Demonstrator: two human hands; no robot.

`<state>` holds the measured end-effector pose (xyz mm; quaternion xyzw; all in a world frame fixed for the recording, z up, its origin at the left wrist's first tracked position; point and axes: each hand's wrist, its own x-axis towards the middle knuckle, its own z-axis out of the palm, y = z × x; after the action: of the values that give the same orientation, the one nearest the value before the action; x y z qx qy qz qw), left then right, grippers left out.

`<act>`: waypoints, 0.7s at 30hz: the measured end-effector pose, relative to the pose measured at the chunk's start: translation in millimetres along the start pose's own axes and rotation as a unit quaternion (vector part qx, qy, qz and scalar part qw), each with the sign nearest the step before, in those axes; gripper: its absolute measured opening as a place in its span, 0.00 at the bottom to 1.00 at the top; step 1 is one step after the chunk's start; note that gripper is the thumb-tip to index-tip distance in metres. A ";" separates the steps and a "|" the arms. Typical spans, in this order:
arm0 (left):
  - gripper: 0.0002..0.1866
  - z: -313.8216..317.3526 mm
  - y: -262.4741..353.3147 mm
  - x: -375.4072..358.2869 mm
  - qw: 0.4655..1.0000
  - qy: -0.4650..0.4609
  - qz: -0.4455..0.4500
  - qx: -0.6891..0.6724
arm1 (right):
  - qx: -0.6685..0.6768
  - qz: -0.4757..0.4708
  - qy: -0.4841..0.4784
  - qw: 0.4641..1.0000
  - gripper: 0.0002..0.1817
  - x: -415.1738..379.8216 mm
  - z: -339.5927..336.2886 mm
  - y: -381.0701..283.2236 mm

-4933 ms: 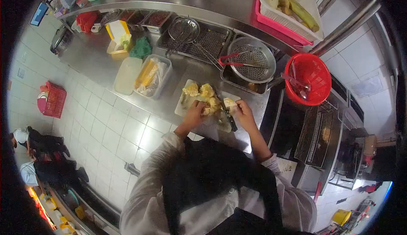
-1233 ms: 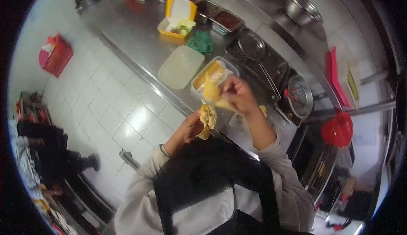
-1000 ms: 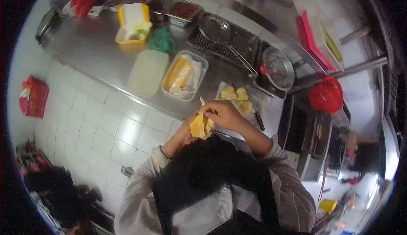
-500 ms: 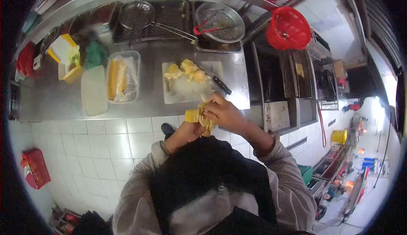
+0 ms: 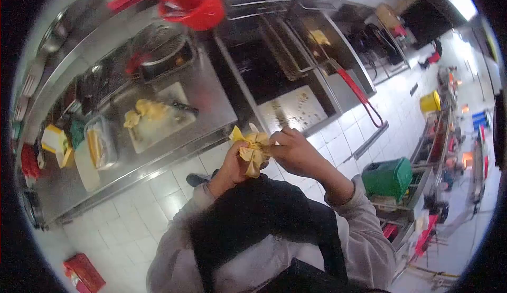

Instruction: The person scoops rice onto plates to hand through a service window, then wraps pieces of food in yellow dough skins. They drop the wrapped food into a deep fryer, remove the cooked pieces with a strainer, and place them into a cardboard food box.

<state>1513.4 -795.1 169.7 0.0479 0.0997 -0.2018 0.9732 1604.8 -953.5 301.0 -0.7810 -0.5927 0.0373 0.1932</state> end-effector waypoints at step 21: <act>0.19 22.5 -64.0 151.5 0.969 -0.013 -0.152 0.196 | 0.102 0.278 0.095 0.950 0.13 -120.1 3.5 90.4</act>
<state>1627.8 -914.6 156.0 0.2191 0.0518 -0.3638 0.9039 1650.8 -1085.7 245.9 -0.8911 -0.3238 0.0754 0.3088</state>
